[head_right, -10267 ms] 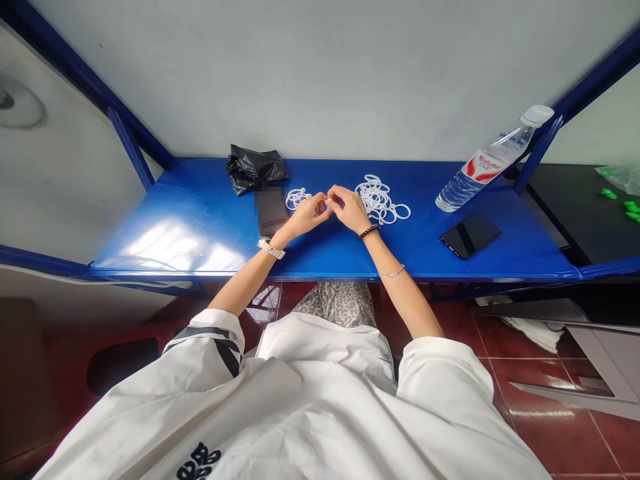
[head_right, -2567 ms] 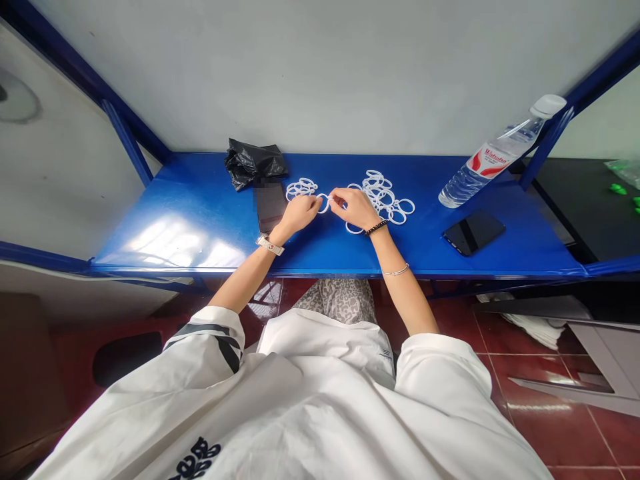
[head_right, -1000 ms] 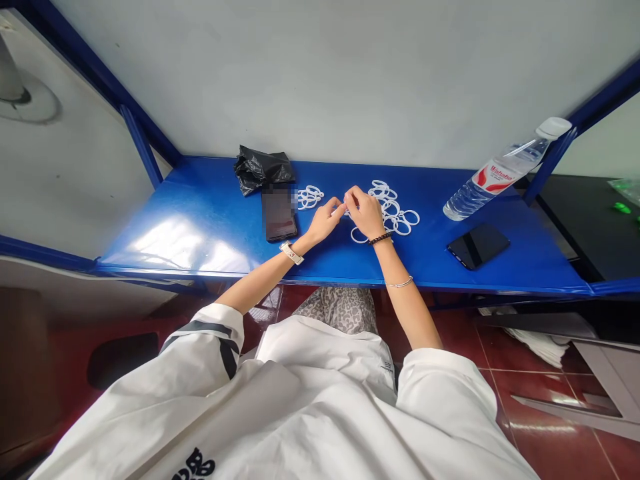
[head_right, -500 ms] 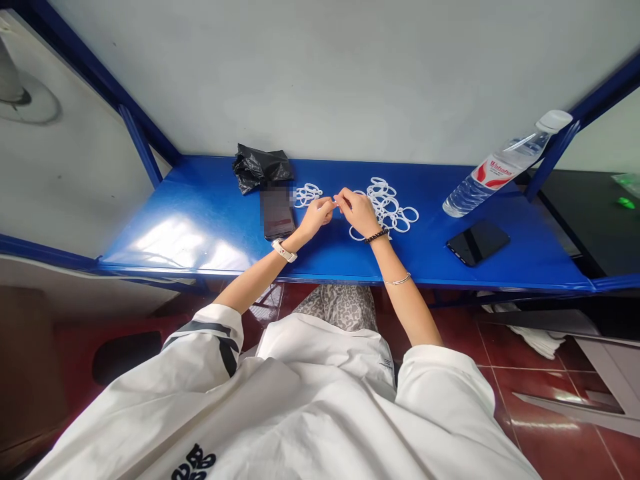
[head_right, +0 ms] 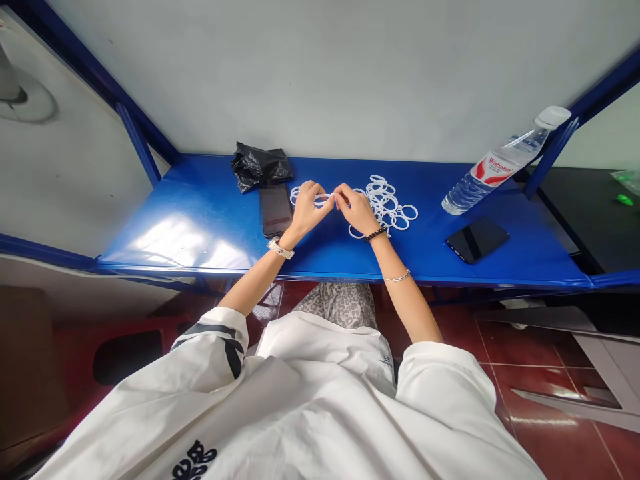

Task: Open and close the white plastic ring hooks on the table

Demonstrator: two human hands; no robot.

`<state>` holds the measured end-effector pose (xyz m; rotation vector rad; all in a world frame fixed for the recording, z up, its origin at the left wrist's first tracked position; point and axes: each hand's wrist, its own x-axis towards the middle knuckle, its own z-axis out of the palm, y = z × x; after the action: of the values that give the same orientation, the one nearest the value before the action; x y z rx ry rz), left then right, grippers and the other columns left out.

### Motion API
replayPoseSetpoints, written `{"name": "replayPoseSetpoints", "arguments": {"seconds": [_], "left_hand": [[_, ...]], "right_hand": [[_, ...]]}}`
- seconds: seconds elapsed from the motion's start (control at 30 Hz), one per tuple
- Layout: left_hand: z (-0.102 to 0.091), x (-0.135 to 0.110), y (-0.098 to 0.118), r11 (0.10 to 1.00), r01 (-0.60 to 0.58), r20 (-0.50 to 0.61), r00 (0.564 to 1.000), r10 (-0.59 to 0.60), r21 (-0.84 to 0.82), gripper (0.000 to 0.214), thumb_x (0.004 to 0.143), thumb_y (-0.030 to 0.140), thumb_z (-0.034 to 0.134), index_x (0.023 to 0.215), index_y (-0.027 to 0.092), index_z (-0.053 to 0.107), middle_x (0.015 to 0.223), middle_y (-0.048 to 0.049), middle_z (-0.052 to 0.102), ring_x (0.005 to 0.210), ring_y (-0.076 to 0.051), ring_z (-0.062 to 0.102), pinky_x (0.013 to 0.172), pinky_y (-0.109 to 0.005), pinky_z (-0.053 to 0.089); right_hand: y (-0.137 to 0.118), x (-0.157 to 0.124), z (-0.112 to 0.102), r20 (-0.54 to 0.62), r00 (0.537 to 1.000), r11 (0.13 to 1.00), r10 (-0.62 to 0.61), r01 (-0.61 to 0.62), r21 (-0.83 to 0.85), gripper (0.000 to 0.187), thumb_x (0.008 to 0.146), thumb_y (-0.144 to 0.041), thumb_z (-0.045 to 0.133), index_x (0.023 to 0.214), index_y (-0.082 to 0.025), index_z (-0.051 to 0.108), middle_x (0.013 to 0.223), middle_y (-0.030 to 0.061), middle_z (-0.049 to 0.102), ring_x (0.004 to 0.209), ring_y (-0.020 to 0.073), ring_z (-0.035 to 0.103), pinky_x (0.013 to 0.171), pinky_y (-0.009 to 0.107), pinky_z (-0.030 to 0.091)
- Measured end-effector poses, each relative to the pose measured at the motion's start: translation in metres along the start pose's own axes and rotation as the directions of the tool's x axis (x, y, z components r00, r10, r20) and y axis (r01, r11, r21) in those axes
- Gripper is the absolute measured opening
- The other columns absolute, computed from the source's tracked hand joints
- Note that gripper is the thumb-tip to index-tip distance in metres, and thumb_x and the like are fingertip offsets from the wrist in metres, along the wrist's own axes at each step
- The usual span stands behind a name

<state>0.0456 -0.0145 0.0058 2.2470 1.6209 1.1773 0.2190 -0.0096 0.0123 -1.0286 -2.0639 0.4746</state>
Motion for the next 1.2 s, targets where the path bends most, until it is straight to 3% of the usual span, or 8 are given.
{"name": "replayPoseSetpoints", "arguments": {"seconds": [0.37,0.57,0.8,0.9,0.97,1.0,1.1,1.2], "left_hand": [[-0.031,-0.011,0.012,0.851,-0.346,0.235,0.934,0.271,0.396,0.036,0.106,0.039,0.048,0.104,0.009,0.069,0.112,-0.0219,0.069,0.117,-0.037,0.063,0.097,-0.047,0.047],[-0.042,-0.018,0.029,0.711,-0.584,0.436,0.798,0.415,0.391,0.043,0.102,0.036,0.048,0.110,0.004,0.075,0.118,-0.0256,0.070,0.118,-0.039,0.061,0.101,-0.050,0.047],[-0.045,-0.007,0.034,0.649,-0.701,0.512,0.690,0.511,0.297,0.036,0.097,0.033,0.055,0.104,0.007,0.079,0.117,-0.0241,0.072,0.119,-0.039,0.059,0.103,-0.050,0.045],[-0.053,0.014,0.020,0.805,-0.544,0.377,0.815,0.440,0.238,0.029,0.096,0.036,0.060,0.093,0.012,0.076,0.105,-0.0199,0.072,0.112,-0.036,0.062,0.098,-0.046,0.047],[-0.061,0.029,0.005,0.955,-0.256,0.134,0.962,0.237,0.152,0.032,0.099,0.038,0.059,0.080,0.015,0.070,0.098,-0.0164,0.070,0.109,-0.033,0.063,0.096,-0.043,0.047],[-0.065,0.035,-0.002,0.993,-0.103,0.033,0.994,0.101,0.056,0.038,0.102,0.039,0.054,0.073,0.016,0.065,0.091,-0.0137,0.068,0.103,-0.030,0.064,0.093,-0.040,0.048],[-0.074,0.041,-0.018,0.933,0.210,0.028,0.977,-0.211,-0.291,0.054,0.109,0.040,0.034,0.063,0.019,0.050,0.074,-0.0069,0.063,0.079,-0.020,0.062,0.078,-0.032,0.048],[-0.070,0.032,-0.020,0.840,0.307,0.210,0.949,-0.234,-0.448,0.050,0.107,0.037,0.036,0.061,0.019,0.047,0.065,-0.0031,0.058,0.066,-0.014,0.055,0.069,-0.028,0.044]], "right_hand": [[-0.001,0.001,-0.005,-0.080,0.993,0.995,-0.089,0.092,0.039,0.028,0.097,-0.052,0.063,0.094,-0.024,0.065,0.089,0.0054,0.072,0.083,0.0235,0.067,0.080,0.038,0.055],[-0.006,0.000,-0.010,-0.133,0.986,0.987,-0.101,0.116,0.112,0.031,0.101,-0.052,0.056,0.104,-0.024,0.068,0.101,0.0076,0.075,0.092,0.0248,0.069,0.086,0.041,0.056],[-0.004,0.000,-0.009,-0.093,0.993,0.987,-0.073,0.085,0.138,0.043,0.101,-0.063,0.052,0.094,-0.023,0.068,0.093,0.0068,0.074,0.089,0.0248,0.068,0.084,0.040,0.054],[-0.005,0.000,-0.008,-0.084,0.995,0.990,-0.055,0.066,0.127,0.044,0.100,-0.064,0.053,0.094,-0.023,0.068,0.090,0.0072,0.074,0.087,0.0252,0.068,0.080,0.039,0.054],[-0.006,0.001,-0.008,-0.062,0.997,0.992,-0.041,0.048,0.121,0.045,0.101,-0.064,0.052,0.094,-0.023,0.070,0.090,0.0076,0.074,0.087,0.0253,0.069,0.078,0.039,0.053],[-0.008,0.001,-0.008,-0.050,0.998,0.993,-0.033,0.038,0.116,0.046,0.101,-0.064,0.051,0.094,-0.023,0.070,0.090,0.0077,0.075,0.086,0.0251,0.069,0.078,0.039,0.053],[-0.010,0.000,-0.007,-0.023,1.000,0.995,-0.001,0.003,0.103,0.050,0.103,-0.066,0.047,0.095,-0.023,0.071,0.089,0.0074,0.075,0.084,0.0245,0.069,0.075,0.038,0.052],[-0.010,-0.001,-0.005,-0.004,0.999,0.993,0.034,-0.034,0.109,0.053,0.104,-0.068,0.043,0.098,-0.023,0.070,0.089,0.0070,0.074,0.084,0.0237,0.070,0.073,0.036,0.051]]}}
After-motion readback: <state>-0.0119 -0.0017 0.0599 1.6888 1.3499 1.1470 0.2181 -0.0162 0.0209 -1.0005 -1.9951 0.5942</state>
